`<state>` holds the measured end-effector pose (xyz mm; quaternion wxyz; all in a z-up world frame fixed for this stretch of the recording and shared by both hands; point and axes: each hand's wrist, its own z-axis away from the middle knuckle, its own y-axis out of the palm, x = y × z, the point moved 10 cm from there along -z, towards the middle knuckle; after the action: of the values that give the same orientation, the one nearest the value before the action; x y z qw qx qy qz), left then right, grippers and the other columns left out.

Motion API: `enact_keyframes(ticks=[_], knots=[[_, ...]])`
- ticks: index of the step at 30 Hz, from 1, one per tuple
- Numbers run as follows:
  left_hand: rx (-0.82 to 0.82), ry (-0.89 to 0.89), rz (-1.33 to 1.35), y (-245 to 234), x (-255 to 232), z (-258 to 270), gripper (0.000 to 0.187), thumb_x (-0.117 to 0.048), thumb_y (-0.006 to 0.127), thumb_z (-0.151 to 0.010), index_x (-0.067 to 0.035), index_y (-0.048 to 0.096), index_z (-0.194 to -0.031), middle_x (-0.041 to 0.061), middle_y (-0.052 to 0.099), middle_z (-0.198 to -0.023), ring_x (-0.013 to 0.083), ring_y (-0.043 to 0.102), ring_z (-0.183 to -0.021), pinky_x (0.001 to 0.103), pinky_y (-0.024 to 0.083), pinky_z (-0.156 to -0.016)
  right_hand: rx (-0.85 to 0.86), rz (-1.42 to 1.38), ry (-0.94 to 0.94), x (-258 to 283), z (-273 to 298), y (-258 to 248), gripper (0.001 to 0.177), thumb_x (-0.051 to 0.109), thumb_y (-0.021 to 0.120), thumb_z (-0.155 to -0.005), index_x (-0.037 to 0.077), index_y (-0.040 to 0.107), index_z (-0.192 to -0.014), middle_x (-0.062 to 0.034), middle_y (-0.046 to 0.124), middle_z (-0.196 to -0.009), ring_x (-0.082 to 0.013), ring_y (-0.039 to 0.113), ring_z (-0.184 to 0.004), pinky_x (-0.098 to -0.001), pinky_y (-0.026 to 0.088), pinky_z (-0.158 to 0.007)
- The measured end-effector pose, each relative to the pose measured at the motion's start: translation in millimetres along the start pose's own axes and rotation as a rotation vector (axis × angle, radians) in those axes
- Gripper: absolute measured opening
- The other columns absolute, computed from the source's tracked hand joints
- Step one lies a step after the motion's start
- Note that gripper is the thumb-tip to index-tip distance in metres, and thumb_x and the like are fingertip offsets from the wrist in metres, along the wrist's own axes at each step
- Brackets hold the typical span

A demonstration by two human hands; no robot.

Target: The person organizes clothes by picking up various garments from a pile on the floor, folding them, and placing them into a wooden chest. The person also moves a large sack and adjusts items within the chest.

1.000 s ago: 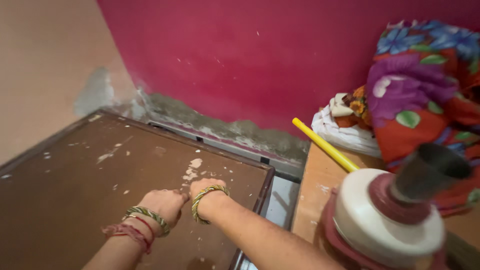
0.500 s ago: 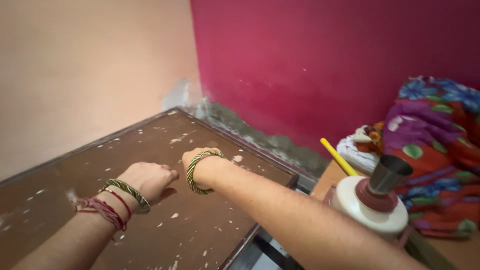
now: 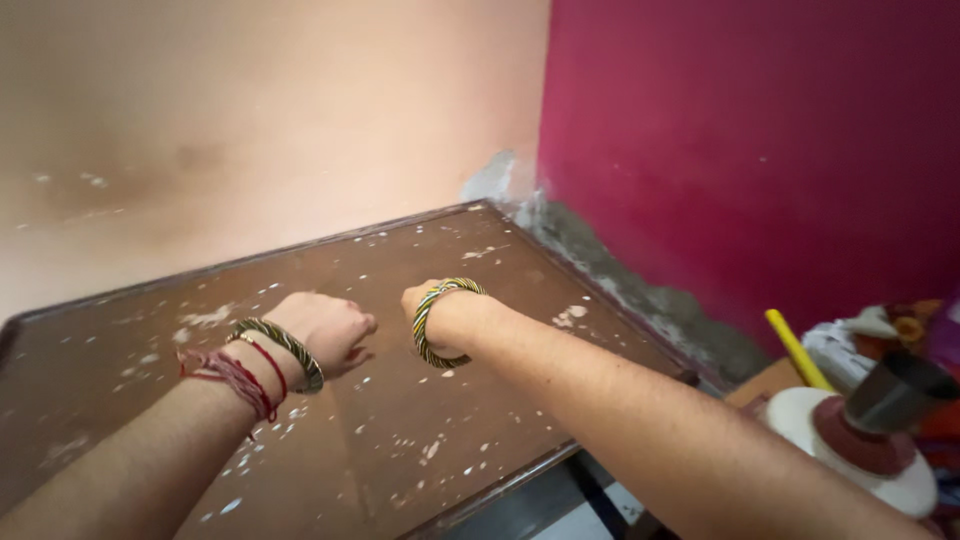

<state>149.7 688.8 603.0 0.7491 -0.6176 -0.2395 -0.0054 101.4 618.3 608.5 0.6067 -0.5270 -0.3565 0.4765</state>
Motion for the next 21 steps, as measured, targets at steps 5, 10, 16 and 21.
enact_keyframes(ticks=[5,10,16,21], knots=[[-0.003,-0.097,-0.019,-0.8,47.6,63.3,0.026,-0.040,0.064,-0.092,-0.016,0.070,-0.103,0.009,0.072,-0.102,0.0306,0.070,-0.099,0.045,0.058,-0.086,-0.040,-0.025,-0.088,72.9,-5.0,-28.2,0.040,0.028,0.077,-0.083,0.000,0.074,-0.111,-0.0231,0.074,-0.112,-0.0362,0.073,-0.105,-0.0444,0.059,-0.089],[-0.025,-0.165,-0.024,19.3,107.2,138.9,0.027,-0.040,0.064,-0.091,-0.017,0.070,-0.102,0.007,0.074,-0.100,0.0299,0.070,-0.099,0.046,0.057,-0.084,-0.047,0.012,-0.146,171.2,-28.9,-55.3,0.036,0.027,0.077,-0.078,0.002,0.078,-0.104,-0.0212,0.077,-0.106,-0.0357,0.076,-0.098,-0.0456,0.061,-0.085],[0.069,-0.264,-0.080,65.8,203.0,244.4,0.027,-0.039,0.063,-0.092,-0.016,0.070,-0.104,0.009,0.074,-0.096,0.0306,0.071,-0.095,0.046,0.058,-0.081,-0.067,0.016,-0.252,312.9,-53.8,-72.7,0.047,0.038,0.083,-0.075,0.005,0.076,-0.109,-0.0178,0.077,-0.109,-0.0354,0.075,-0.100,-0.0480,0.060,-0.087],[0.040,-0.326,-0.081,98.1,268.4,327.2,0.024,-0.038,0.063,-0.091,-0.018,0.072,-0.103,0.009,0.075,-0.095,0.0314,0.072,-0.094,0.047,0.058,-0.081,-0.090,0.021,-0.311,427.9,-71.1,-84.9,0.053,0.042,0.082,-0.076,0.006,0.075,-0.114,-0.0190,0.076,-0.112,-0.0366,0.074,-0.101,-0.0491,0.060,-0.088]])
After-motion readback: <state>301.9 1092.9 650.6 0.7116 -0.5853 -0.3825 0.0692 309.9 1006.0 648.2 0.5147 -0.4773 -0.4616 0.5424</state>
